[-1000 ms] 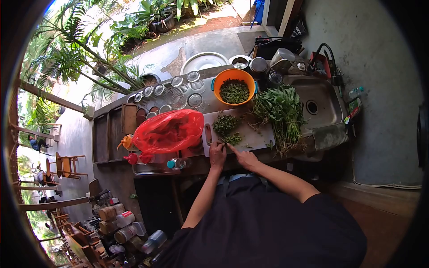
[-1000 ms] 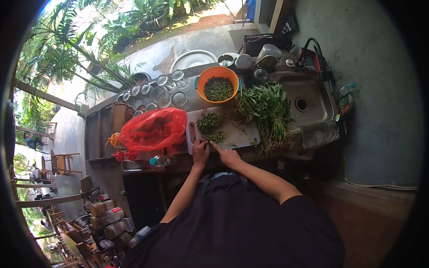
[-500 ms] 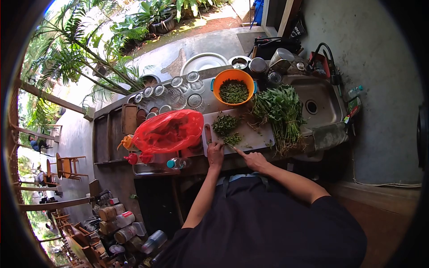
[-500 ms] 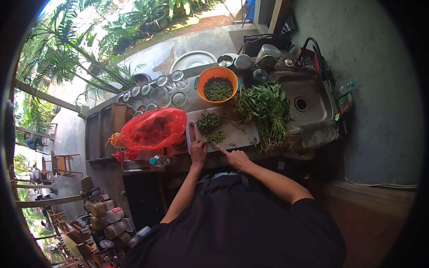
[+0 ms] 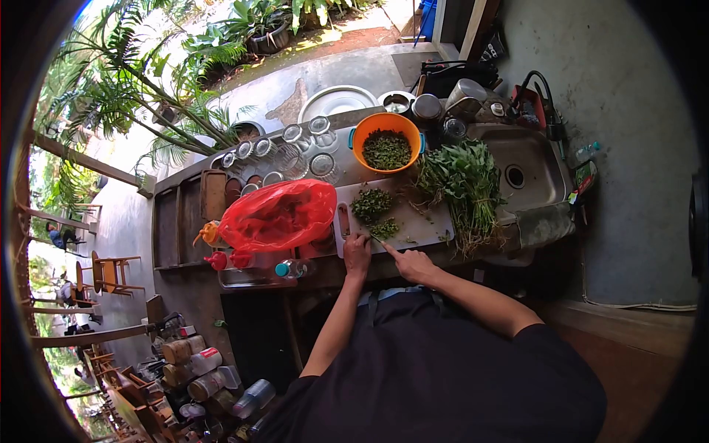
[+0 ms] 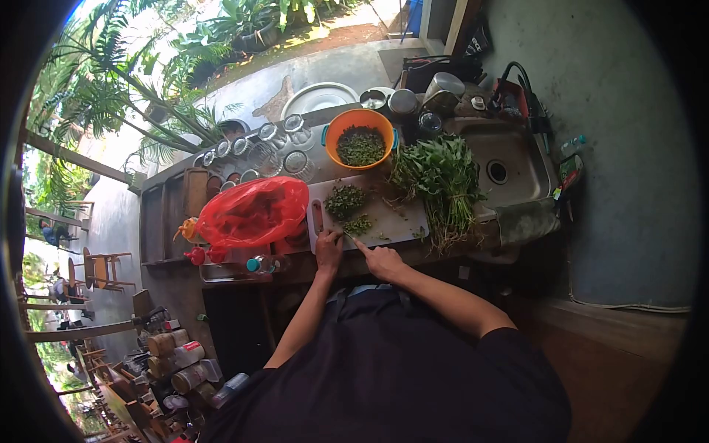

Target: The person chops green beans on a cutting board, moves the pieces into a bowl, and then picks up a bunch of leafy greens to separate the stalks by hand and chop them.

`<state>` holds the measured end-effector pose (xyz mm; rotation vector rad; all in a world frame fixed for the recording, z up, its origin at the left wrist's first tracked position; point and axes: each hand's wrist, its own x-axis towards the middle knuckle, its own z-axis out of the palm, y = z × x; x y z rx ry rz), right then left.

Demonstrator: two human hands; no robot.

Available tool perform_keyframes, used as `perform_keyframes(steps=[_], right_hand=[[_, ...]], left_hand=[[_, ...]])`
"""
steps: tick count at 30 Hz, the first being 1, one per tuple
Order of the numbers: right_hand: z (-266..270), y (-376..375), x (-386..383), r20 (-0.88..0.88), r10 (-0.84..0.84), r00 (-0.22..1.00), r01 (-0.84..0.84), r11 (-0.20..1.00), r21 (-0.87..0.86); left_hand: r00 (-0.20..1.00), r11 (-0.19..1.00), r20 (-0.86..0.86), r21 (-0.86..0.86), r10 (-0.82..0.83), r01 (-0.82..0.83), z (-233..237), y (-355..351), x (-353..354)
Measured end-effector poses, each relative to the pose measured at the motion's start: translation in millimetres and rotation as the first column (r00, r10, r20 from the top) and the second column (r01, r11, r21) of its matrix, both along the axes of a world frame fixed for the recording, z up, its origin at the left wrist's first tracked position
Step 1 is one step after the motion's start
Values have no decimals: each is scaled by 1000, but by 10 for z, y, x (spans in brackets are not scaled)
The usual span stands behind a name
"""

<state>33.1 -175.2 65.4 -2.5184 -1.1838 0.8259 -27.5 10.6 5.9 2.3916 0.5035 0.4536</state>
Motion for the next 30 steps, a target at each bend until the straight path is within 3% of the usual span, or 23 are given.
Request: perform_keyframes(steps=[3,11,19,27,30], right_hand=[[-65,32,11,-13,9,1000,-9,999,-32],[-343,132,-21,59,-46,997,38,991,131],[-346,-62,-11,27,-21,999,18,995,96],[-5,-209,44,12,8,1000,-8,1000,25],[59,-181,37,40,-82,996,77,992,102]], left_hand=[[1000,1000,1,6,-2,2,-25,13,5],[1000,1000,20,18,-14,13,23,-6,-9],[998,997,17,-56,52,-51,-24,-6,-7],[999,998,24,-54,46,-44,-16,-3,20],[999,998,26,-40,46,-44,-44,-5,56]])
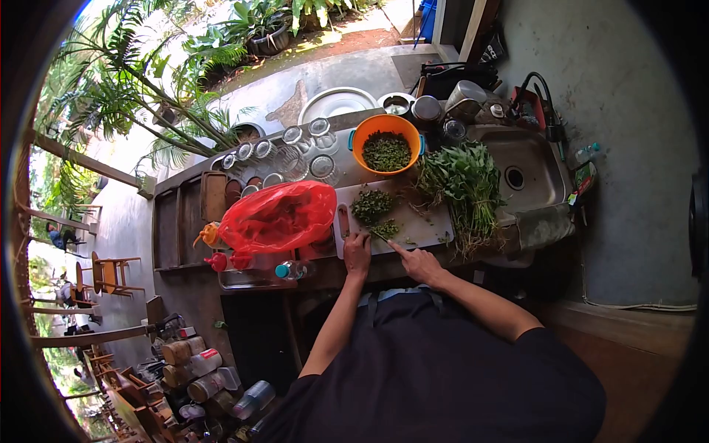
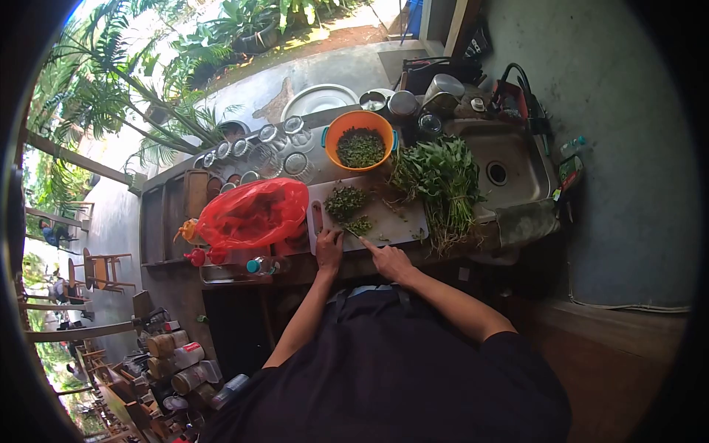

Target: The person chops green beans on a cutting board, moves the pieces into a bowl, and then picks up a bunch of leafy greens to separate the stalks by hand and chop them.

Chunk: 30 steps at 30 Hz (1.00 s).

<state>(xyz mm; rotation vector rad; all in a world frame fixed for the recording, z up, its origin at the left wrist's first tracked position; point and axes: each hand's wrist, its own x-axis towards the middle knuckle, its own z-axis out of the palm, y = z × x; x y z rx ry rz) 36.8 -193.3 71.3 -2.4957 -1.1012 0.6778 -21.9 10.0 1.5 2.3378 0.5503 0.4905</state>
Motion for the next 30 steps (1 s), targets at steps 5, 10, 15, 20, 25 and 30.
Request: perform_keyframes(steps=[5,10,15,20,25,30], right_hand=[[40,87,-53,-7,-66,998,66,994,83],[59,144,-87,9,-21,1000,21,1000,1],[-1,171,-77,-6,30,1000,-30,998,-51],[-159,197,-89,-18,78,997,-79,992,-96],[-280,282,-33,-23,83,996,-84,996,-34],[-341,341,-23,65,93,993,-91,995,-42]], left_hand=[[1000,999,20,37,-22,21,-4,-14,-31],[999,999,27,-3,-45,46,-26,10,-61],[999,999,13,6,-44,44,-65,27,-58],[999,999,5,-19,-47,47,-31,44,-66],[997,998,51,-15,-54,54,-28,32,-59],[998,999,47,-27,-37,38,-7,19,-28]])
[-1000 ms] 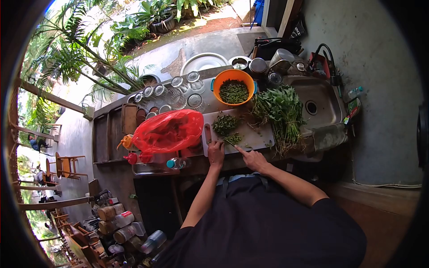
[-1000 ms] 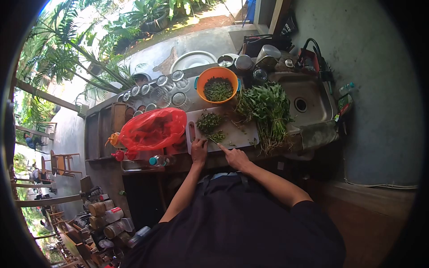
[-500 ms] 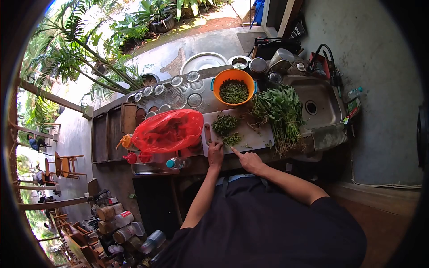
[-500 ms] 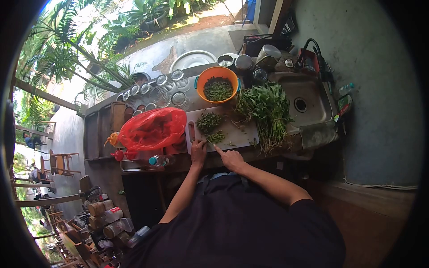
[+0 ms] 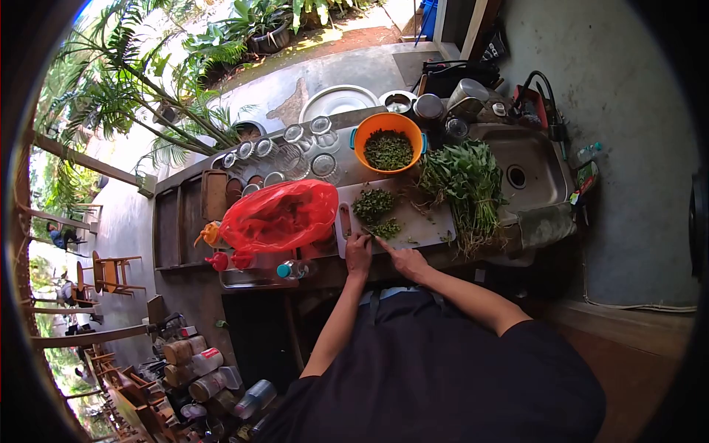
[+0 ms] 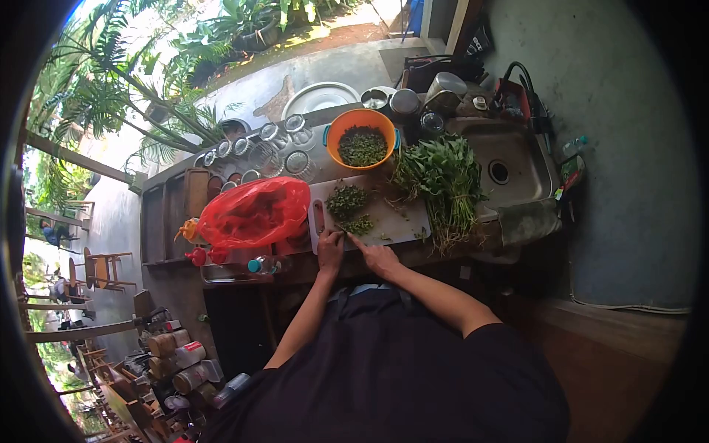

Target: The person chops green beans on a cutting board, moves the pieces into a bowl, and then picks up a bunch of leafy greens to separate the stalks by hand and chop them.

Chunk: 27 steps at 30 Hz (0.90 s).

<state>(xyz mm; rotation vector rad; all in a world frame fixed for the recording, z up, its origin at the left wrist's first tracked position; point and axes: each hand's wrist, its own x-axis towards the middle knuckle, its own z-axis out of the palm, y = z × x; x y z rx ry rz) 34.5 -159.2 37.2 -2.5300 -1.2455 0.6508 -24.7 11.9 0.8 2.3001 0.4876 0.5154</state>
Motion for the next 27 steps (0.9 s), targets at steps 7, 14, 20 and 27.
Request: perform_keyframes(steps=[7,14,20,27], right_hand=[[10,-237,-20,-30,6,1000,-7,1000,-11],[251,-313,-10,-85,-27,996,24,999,-29],[435,-214,-62,-123,-44,991,38,998,-50],[359,-147,-53,-126,-41,991,31,996,-82]], left_hand=[[998,996,-41,-71,41,-44,-76,41,-27],[997,1000,-69,-5,-19,19,-11,44,-30],[996,999,-80,31,-30,33,54,39,-61],[999,999,-40,23,-33,34,-19,72,-43]])
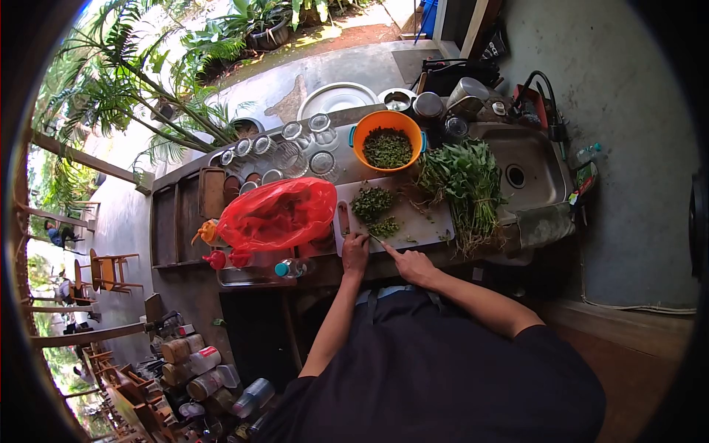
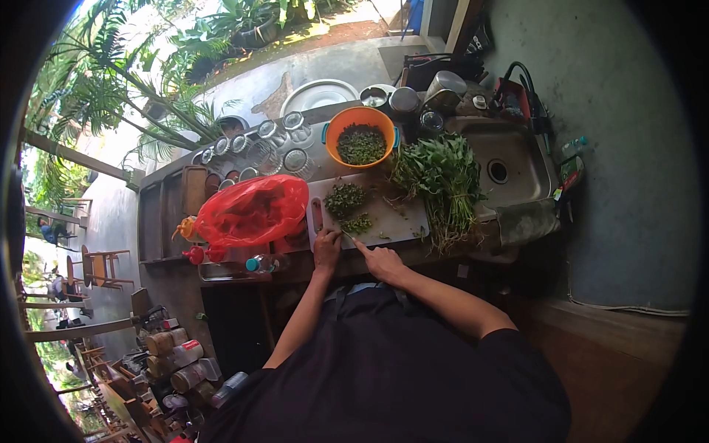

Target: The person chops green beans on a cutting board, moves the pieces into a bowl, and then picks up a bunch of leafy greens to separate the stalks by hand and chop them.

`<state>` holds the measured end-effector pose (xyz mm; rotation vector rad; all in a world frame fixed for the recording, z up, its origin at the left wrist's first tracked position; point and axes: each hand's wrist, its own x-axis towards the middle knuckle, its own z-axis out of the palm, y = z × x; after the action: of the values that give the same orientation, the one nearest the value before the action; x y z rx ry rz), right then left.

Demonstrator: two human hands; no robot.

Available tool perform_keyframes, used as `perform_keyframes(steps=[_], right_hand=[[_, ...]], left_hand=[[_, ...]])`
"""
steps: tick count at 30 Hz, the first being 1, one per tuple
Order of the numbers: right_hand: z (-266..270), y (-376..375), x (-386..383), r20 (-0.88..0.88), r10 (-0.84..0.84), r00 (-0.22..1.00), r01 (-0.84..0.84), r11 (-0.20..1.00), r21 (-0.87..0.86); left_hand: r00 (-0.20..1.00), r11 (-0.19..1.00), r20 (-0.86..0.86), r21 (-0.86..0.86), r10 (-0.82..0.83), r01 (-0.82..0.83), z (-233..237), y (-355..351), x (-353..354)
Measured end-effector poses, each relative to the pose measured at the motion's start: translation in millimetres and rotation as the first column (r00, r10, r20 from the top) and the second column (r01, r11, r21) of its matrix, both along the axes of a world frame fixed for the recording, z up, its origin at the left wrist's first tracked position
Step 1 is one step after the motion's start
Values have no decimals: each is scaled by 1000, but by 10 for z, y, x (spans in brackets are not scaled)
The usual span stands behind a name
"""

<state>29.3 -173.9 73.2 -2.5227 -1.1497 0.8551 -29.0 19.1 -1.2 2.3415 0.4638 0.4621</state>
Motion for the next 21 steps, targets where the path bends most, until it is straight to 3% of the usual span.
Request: perform_keyframes(steps=[6,13,21], right_hand=[[-199,3,-7,-7,3,1000,-3,1000,5],[-471,142,15,126,21,992,-33,995,94],[-405,-57,7,110,55,992,-62,997,56]], left_hand=[[1000,999,-6,-32,3,-3,-34,4,-2],[1000,1000,18,2,23,-23,-51,-11,-9],[998,998,-16,-11,56,-56,4,13,-25]])
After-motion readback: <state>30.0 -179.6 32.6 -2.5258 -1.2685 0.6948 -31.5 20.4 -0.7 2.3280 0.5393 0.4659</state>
